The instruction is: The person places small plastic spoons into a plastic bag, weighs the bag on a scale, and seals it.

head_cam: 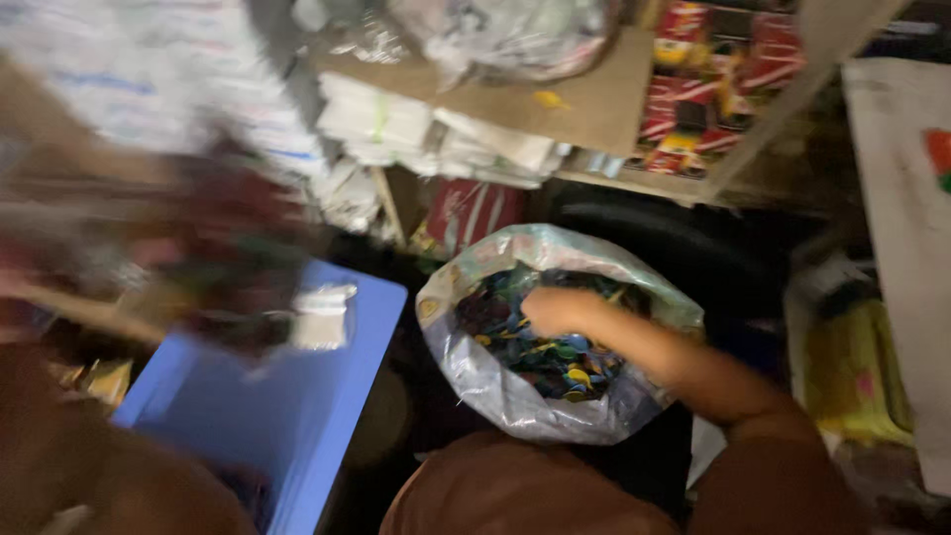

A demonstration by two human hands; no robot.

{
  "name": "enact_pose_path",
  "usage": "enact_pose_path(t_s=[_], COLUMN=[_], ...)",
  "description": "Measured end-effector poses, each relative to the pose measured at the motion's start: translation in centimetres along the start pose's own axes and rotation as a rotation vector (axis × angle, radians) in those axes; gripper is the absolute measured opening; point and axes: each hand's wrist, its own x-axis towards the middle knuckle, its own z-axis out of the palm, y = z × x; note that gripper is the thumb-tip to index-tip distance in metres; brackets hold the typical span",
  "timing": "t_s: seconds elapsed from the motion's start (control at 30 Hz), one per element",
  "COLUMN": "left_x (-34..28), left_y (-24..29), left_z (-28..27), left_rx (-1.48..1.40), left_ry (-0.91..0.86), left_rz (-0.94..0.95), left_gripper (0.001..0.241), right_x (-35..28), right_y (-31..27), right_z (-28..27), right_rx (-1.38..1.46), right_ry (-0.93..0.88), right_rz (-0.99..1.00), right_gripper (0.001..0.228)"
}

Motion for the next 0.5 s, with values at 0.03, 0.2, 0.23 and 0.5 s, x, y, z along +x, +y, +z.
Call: enact_pose_path(t_s=[0.03, 0.2, 0.23, 0.5], left_x=[0.4, 1.5, 1.2, -5.7], left_y=[-0.4, -5.7, -7.1, -18.3], left_z=[1.6, 10.7, 12.4, 18.4], left_rx=[-0.041, -0.272, -0.343, -0.461], left_ry=[-0.066, -0.469, -0.568, -0.989], left_rz=[-0.023, -0.213, -0.245, -0.488], left_gripper=[0.053, 0.058, 0.058, 0.061], right_x=[-0.3, -2.8, -3.4, -8.1], right_y=[-0.1, -4.3, -4.6, -0.8], right_z=[1.4, 4.9, 4.9, 7.0], right_rx=[0.014, -0.006, 0.010, 0.372], right_ry=[0.005, 0.334, 0.336, 0.833], right_rz=[0.025, 0.154, 0.178, 0.345], right_gripper=[0.029, 0.096, 0.096, 0.013])
